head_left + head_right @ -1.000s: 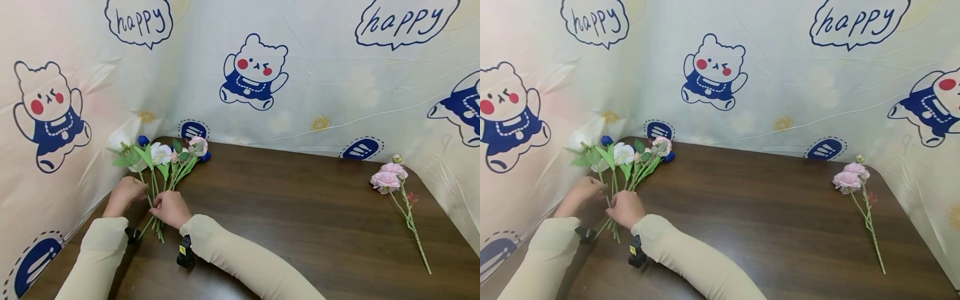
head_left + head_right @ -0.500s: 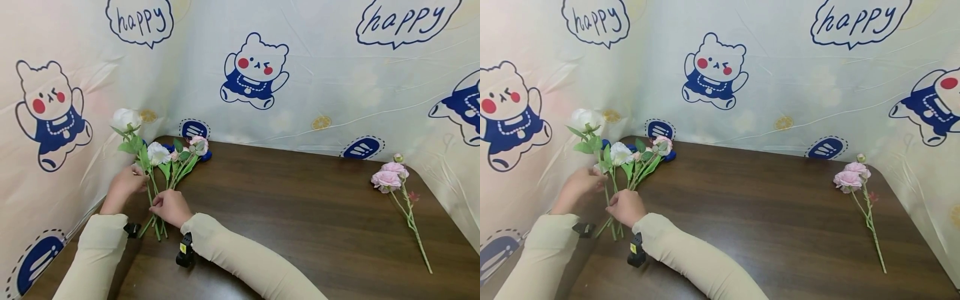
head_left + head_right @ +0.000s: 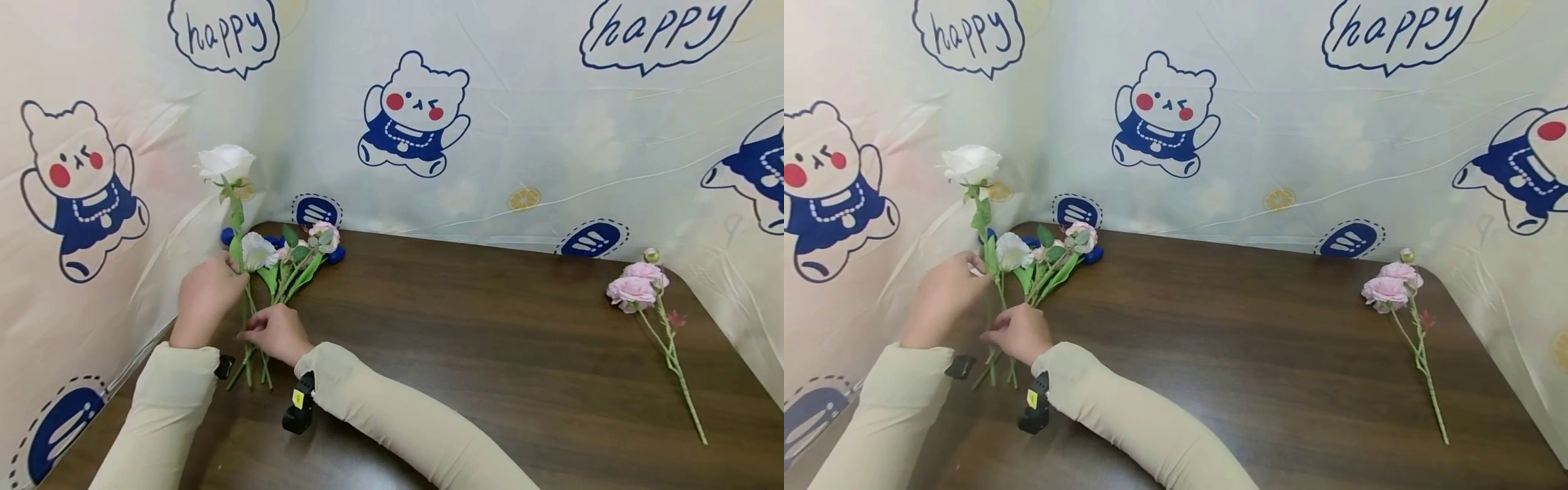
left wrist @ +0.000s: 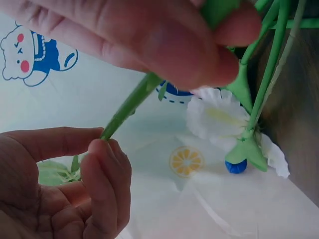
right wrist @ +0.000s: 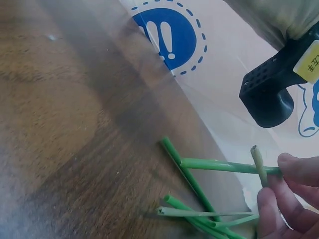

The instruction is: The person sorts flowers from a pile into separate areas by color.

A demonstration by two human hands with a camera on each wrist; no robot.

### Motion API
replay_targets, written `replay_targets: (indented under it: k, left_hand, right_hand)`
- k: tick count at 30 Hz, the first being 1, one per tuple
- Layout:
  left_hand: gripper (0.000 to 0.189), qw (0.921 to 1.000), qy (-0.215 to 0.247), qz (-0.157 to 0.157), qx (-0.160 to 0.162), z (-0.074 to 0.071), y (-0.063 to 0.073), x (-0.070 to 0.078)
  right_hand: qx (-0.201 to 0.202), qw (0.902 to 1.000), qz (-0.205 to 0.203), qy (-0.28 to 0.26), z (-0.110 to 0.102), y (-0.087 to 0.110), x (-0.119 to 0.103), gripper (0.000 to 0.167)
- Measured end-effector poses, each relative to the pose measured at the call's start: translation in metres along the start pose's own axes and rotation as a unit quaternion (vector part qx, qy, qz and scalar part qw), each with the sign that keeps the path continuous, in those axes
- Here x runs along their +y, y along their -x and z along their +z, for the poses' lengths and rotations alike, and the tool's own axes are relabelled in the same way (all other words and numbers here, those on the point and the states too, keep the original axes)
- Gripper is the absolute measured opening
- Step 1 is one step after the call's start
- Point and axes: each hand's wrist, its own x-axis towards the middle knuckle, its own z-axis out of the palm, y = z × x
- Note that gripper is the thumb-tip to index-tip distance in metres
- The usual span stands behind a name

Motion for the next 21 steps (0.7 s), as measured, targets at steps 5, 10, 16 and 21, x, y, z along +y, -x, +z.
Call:
replay_targets:
  k: [5, 10, 16, 21]
  left_hand:
    - [0.013, 0.9999, -0.014, -0.007, -0.001, 0.001, -0.002, 0.004]
    - [0.012, 0.9998, -0.021, -0.002, 0.004, 0.002, -0.003, 0.003]
    - [0.013, 0.9997, -0.019, 0.011, -0.014, 0.007, -0.006, 0.003]
    - [0.015, 0.9981, 0.010, 0.014, -0.059, 0.007, -0.008, 0.008]
  right_hand:
    - [-0.009, 0.9991, 0.012, 0.039, -0.005, 0.000, 0.001, 0.014]
    - [-0.029, 0.9977, 0.027, 0.054, -0.006, 0.000, 0.000, 0.018]
    - [-0.061, 0.9965, 0.039, -0.042, -0.009, 0.004, 0.003, 0.017]
    - [-0.073, 0.9916, 0.025, -0.104, -0.022, 0.009, 0.011, 0.011]
